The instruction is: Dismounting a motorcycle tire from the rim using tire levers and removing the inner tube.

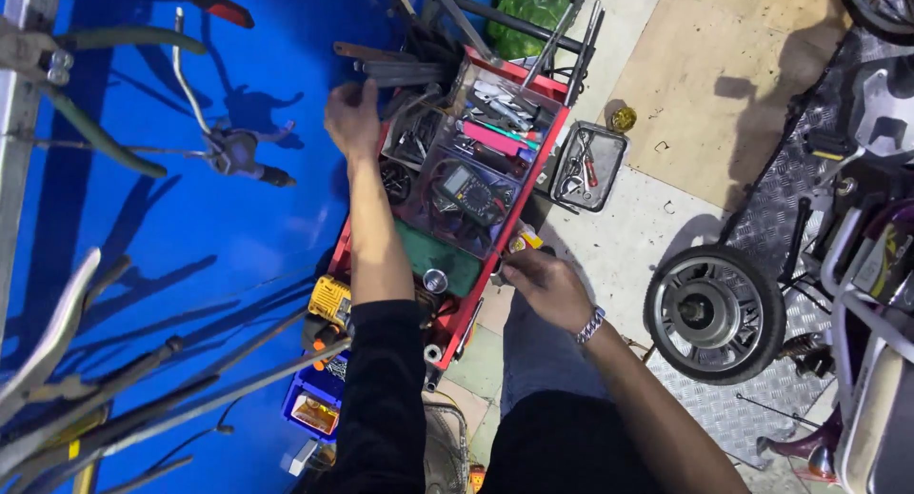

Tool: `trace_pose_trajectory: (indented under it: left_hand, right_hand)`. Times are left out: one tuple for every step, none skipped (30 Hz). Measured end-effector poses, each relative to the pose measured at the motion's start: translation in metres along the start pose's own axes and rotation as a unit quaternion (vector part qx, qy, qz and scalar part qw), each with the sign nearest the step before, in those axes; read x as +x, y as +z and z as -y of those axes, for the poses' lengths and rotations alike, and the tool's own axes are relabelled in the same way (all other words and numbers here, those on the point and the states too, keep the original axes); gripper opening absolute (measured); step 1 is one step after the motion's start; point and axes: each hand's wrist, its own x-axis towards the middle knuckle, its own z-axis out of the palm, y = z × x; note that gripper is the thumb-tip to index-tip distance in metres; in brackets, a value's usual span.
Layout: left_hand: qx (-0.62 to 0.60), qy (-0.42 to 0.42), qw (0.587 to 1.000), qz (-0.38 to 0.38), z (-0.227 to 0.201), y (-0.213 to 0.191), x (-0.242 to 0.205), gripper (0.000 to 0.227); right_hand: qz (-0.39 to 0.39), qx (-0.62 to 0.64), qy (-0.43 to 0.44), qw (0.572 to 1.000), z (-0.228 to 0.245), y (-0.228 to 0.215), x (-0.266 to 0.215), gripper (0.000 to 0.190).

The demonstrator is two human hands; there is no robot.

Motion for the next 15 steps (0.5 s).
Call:
trace_pose_trajectory:
  left_hand:
    - [0.000,-0.003,1.000,0.001,-0.002,0.006,0.004,0.042]
    - [0.021,0.007,0.999,0.025,-0.005,0.011,0.006,0.043]
    - [0.041,0.018,0.998,0.048,-0.008,0.016,0.008,0.045]
    - [0.040,0.014,0.998,0.049,-0.017,0.015,0.003,0.045]
    - [0.048,0.009,0.998,0.031,-0.027,0.012,-0.001,0.039]
    - [0.057,0.004,0.998,0.013,-0.038,0.009,-0.005,0.033]
    - [0.056,0.003,0.998,0.013,-0.042,0.009,-0.004,0.033]
    - [0.062,0.006,0.998,0.005,-0.046,0.008,-0.004,0.030]
    - [0.070,0.010,0.998,-0.002,-0.050,0.007,-0.005,0.028]
    - [0.069,0.009,0.998,-0.002,-0.044,0.016,0.002,0.028]
    - [0.084,0.028,0.996,-0.008,-0.036,0.024,0.009,0.026]
    - [0.100,0.047,0.994,-0.015,-0.029,0.032,0.015,0.023]
    - [0.100,0.045,0.994,-0.016,-0.033,0.024,0.010,0.023]
    - [0.047,0.148,0.988,-0.011,-0.038,0.017,0.005,0.021]
    - [-0.006,0.250,0.968,-0.007,-0.044,0.010,0.003,0.021]
  right_hand:
    - [0.001,-0.002,0.003,1.000,-0.001,0.000,0.006,0.024]
    - [0.010,0.001,0.015,1.000,-0.002,-0.001,0.010,0.027]
    - [0.018,0.004,0.027,0.999,-0.004,-0.002,0.015,0.030]
    - [0.020,0.000,0.029,0.999,-0.002,-0.003,0.017,0.030]
    - [0.024,0.010,0.038,0.999,0.001,-0.003,0.020,0.029]
    - [0.028,0.021,0.046,0.998,0.003,-0.003,0.022,0.028]
    - [0.028,0.019,0.046,0.998,0.002,-0.003,0.025,0.028]
    - [0.028,0.016,0.048,0.998,0.001,-0.002,0.028,0.028]
    - [0.029,0.014,0.051,0.998,0.000,-0.001,0.029,0.029]
    - [0.028,0.013,0.051,0.998,-0.002,0.000,0.032,0.029]
    - [0.028,0.016,0.049,0.998,-0.003,0.002,0.033,0.029]
    - [0.027,0.019,0.047,0.998,-0.005,0.004,0.035,0.029]
    - [0.028,0.018,0.047,0.998,-0.010,0.005,0.037,0.029]
    - [0.023,0.013,0.035,0.999,-0.014,0.006,0.039,0.029]
    - [0.018,0.009,0.022,1.000,-0.019,0.007,0.042,0.029]
